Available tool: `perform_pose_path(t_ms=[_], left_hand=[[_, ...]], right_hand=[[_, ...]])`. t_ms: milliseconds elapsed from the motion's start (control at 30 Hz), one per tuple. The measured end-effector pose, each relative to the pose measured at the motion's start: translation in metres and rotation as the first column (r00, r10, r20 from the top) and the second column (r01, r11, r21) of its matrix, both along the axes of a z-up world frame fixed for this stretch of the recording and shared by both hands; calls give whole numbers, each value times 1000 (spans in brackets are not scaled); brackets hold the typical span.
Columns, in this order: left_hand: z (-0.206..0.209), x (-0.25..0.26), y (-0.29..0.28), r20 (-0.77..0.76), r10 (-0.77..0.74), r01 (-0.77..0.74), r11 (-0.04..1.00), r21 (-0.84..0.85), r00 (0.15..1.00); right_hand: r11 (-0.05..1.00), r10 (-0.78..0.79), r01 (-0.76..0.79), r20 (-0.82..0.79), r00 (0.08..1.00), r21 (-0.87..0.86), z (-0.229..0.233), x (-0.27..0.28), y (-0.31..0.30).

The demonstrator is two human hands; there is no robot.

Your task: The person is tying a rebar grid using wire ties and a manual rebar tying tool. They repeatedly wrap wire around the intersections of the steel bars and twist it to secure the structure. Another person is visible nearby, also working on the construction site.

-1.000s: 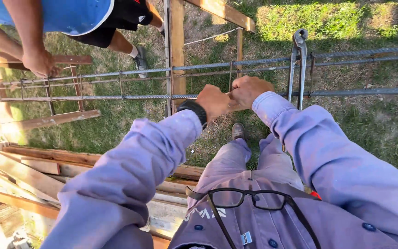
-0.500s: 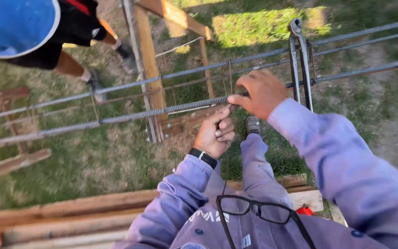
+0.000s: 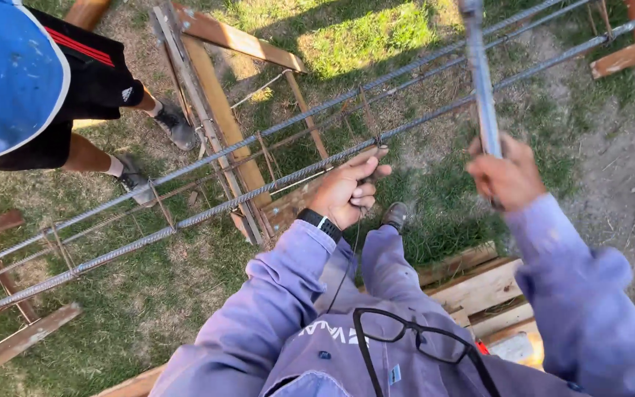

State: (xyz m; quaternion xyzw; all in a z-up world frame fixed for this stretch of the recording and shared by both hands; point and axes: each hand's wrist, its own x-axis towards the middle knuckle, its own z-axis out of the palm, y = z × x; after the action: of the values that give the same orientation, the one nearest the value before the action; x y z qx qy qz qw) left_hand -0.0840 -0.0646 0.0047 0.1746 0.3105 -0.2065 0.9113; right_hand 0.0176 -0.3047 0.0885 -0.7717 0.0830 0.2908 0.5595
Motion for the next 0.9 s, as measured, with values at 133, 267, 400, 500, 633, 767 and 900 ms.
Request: perform_pose_path(t_ms=[133, 267, 400, 500, 633, 767, 900], left_hand=[[6, 6, 7, -38, -66, 68, 995, 73, 997], [12, 2, 9, -15, -101, 102, 980, 173, 995], [-2, 1, 12, 45, -104, 95, 981, 169, 994], [-11, 1, 14, 52, -84, 76, 987, 139, 995], [-8, -1, 14, 83, -99, 84, 983, 164, 992], [-17, -4, 10, 69, -66, 56, 989, 137, 995], [-19, -3, 9, 68, -59, 48, 988, 149, 996]], right_hand=[[986, 40, -29, -64, 997, 167, 28, -61, -38], [969, 237, -244, -132, 962, -38, 51, -110, -50], [986, 128, -163, -458, 879, -37, 58, -117, -35], [937, 198, -314, -511, 837, -150, 70, -107, -12], [840, 449, -523, -360, 818, -142, 61, -103, -9], [909, 304, -404, -497, 813, -103, 69, -103, 5], [952, 236, -302, -506, 830, -52, 59, -108, 0]])
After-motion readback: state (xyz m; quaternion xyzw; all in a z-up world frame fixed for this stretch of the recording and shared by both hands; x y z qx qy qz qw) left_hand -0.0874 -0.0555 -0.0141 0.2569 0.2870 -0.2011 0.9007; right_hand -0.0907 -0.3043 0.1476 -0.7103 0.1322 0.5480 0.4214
